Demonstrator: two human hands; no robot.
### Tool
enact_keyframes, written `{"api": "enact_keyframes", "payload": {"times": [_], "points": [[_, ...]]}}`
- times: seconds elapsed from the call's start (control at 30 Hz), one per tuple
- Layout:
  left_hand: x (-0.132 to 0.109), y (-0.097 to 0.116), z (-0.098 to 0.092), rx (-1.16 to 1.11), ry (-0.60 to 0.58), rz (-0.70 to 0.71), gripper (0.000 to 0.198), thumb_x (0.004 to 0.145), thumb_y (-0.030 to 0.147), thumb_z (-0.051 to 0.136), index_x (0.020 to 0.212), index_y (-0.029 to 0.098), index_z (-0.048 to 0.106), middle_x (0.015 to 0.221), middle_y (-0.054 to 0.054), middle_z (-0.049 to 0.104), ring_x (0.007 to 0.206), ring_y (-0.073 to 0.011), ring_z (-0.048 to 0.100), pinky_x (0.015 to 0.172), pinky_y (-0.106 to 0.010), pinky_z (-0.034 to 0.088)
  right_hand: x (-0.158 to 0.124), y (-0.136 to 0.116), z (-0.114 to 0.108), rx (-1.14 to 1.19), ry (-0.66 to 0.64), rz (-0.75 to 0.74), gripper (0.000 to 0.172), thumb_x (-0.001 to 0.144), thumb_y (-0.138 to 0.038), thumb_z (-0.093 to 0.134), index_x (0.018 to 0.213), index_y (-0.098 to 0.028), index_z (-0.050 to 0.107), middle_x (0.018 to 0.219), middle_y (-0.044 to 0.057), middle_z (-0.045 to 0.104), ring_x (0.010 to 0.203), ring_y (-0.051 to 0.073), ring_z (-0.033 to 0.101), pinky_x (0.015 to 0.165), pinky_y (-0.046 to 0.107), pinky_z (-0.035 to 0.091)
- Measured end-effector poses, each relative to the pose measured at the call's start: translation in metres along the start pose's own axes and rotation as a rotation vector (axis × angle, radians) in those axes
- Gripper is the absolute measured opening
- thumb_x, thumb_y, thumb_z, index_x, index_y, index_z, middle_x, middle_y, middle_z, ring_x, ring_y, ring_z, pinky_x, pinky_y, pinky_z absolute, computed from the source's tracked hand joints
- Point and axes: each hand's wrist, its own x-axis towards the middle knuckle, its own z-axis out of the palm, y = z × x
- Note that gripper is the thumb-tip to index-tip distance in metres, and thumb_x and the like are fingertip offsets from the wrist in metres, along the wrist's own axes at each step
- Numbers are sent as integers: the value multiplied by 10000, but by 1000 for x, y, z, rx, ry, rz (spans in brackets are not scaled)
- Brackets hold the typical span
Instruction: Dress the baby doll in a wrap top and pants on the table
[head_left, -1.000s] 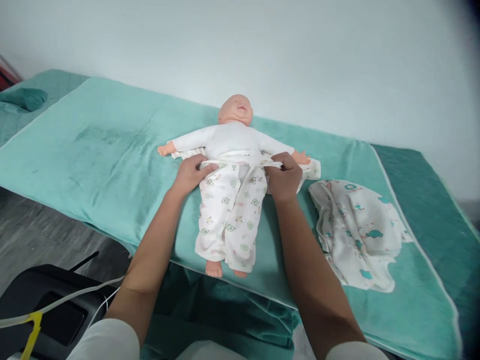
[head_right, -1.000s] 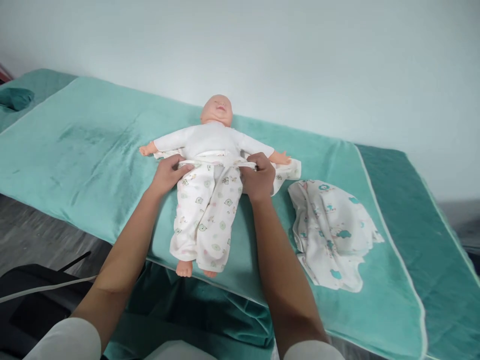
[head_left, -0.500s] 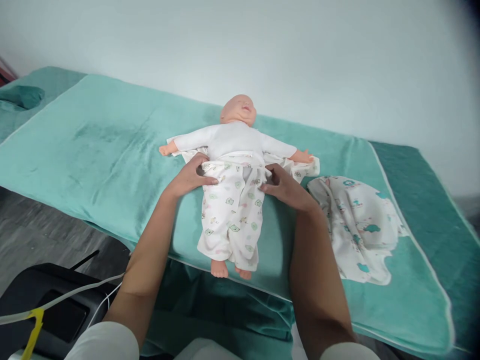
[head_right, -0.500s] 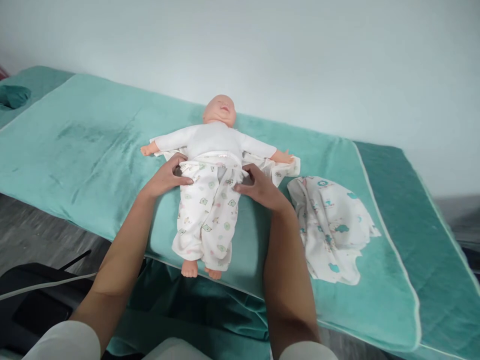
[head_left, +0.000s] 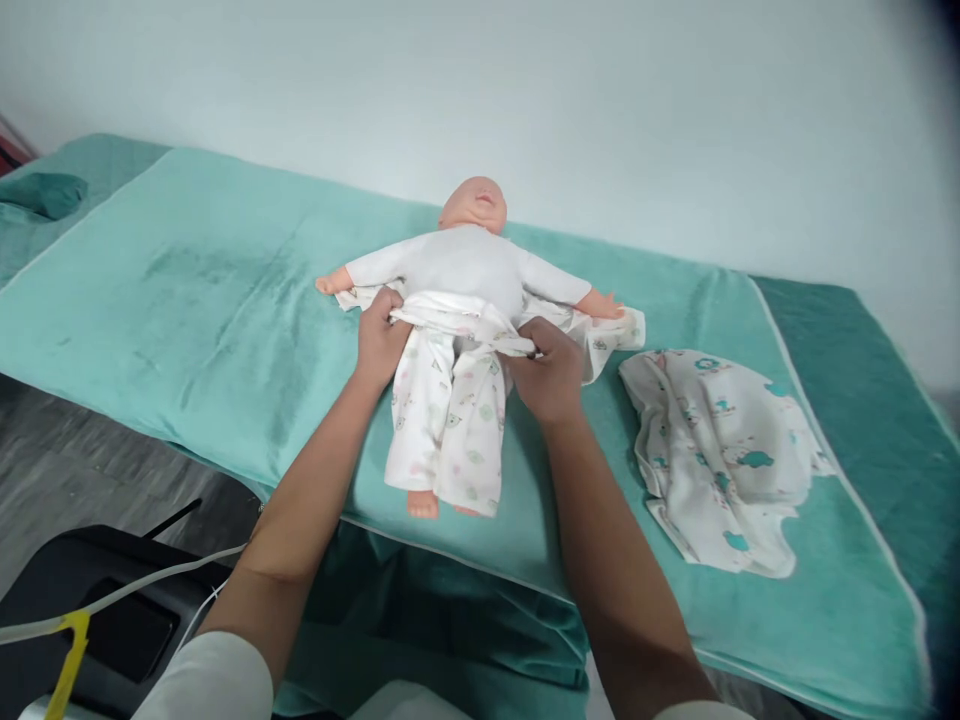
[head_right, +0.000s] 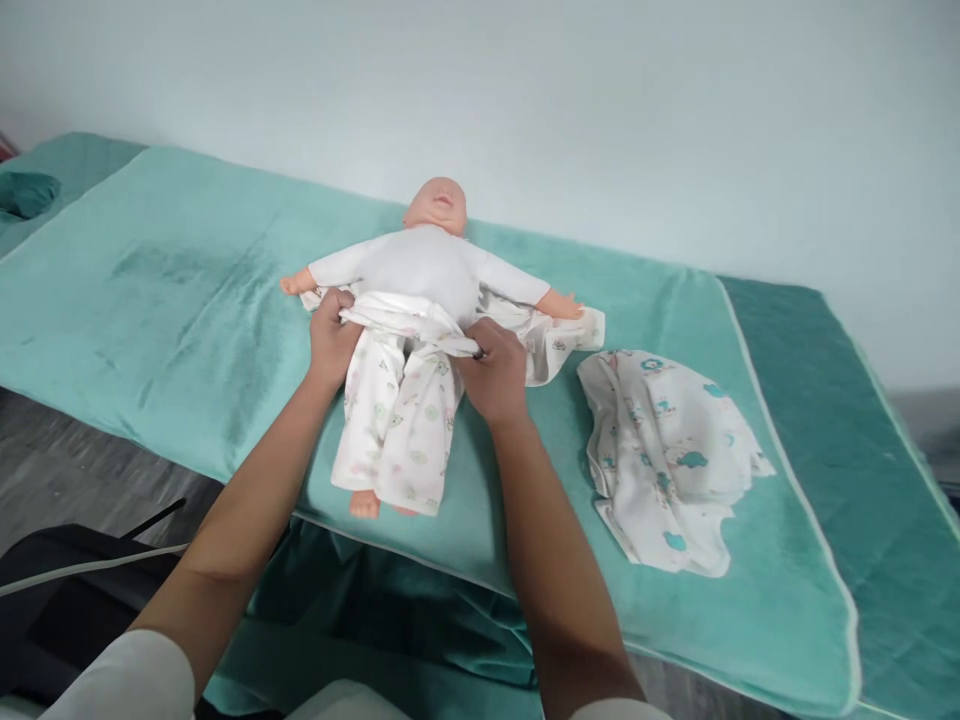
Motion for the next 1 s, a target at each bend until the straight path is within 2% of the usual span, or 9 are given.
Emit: {"api": "enact_keyframes", "payload": {"times": [0.07, 0.17, 0.33, 0.43, 0.53, 0.63, 0.8, 0.9, 1.0], "points": [[5, 2, 6, 22, 47, -23, 166, 858, 219, 557, 828, 253, 397, 833, 13, 547, 825, -174, 521, 798, -301, 454, 5, 1, 12, -18, 96, -12, 272, 819, -326, 625, 657, -250, 420, 687, -10, 514, 688, 176, 476, 662, 331, 347], [6, 5, 7, -23, -37, -46, 109, 855, 218, 555, 899, 249, 461, 906, 4, 583, 872, -175, 537, 818, -292, 455, 8, 8, 20, -15, 116, 101, 234, 802, -351, 622, 689, -257, 440, 673, -23, 497, 678, 175, 454, 651, 326, 346], [-7, 3, -11, -131, -253, -81, 148, 833, 286, 654, 869, 219, 527, 899, 10, 535, 851, -156, 488, 791, -275, 416, 0, 18, 0, 171, -199, 325, 284, 768, -460, 697, 857, -236, 547, 743, -45, 549, 708, 157, 475, 675, 301, 393], [-13, -3, -25, -183, -397, -54, 393, 774, 456, 806, 984, 213, 579, 1035, -11, 541, 888, -155, 496, 796, -269, 424, -2, 15, -20, 185, -455, 313, 467, 700, -550, 827, 954, -226, 606, 821, -34, 597, 767, 169, 507, 698, 293, 402], [-20, -4, -33, -173, -446, 16, 532, 662, 540, 912, 952, 206, 617, 1135, -46, 554, 975, -186, 534, 832, -287, 454, -2, 7, -30, 194, -584, 304, 529, 636, -583, 887, 924, -214, 639, 826, -23, 625, 761, 172, 513, 677, 289, 384], [-32, 0, -34, -118, -362, 89, 441, 741, 544, 861, 740, 195, 592, 972, -34, 585, 916, -189, 553, 836, -313, 456, -8, 0, -25, 171, -512, 265, 422, 704, -568, 812, 732, -209, 592, 707, -27, 555, 697, 159, 479, 649, 296, 341], [-57, 2, -28, 34, -170, 10, 405, 813, 403, 734, 617, 209, 438, 587, 58, 409, 626, -128, 414, 642, -283, 326, -39, -2, -6, 82, -131, 149, 239, 764, -380, 637, 656, -236, 480, 614, -32, 474, 677, 172, 468, 670, 318, 330], [-65, 2, -30, -36, -200, -71, 204, 792, 326, 723, 809, 210, 557, 706, 63, 522, 679, -124, 465, 659, -262, 349, -54, 0, -2, 124, -108, 242, 112, 769, -328, 600, 784, -238, 536, 694, -31, 534, 683, 173, 486, 662, 313, 358], [-70, 7, -38, -141, -312, -95, 319, 797, 365, 776, 1010, 212, 594, 932, 24, 611, 832, -145, 547, 765, -265, 423, -61, 1, -4, 156, -181, 253, 263, 768, -401, 685, 932, -233, 568, 886, 9, 602, 801, 202, 552, 738, 339, 441]]}}
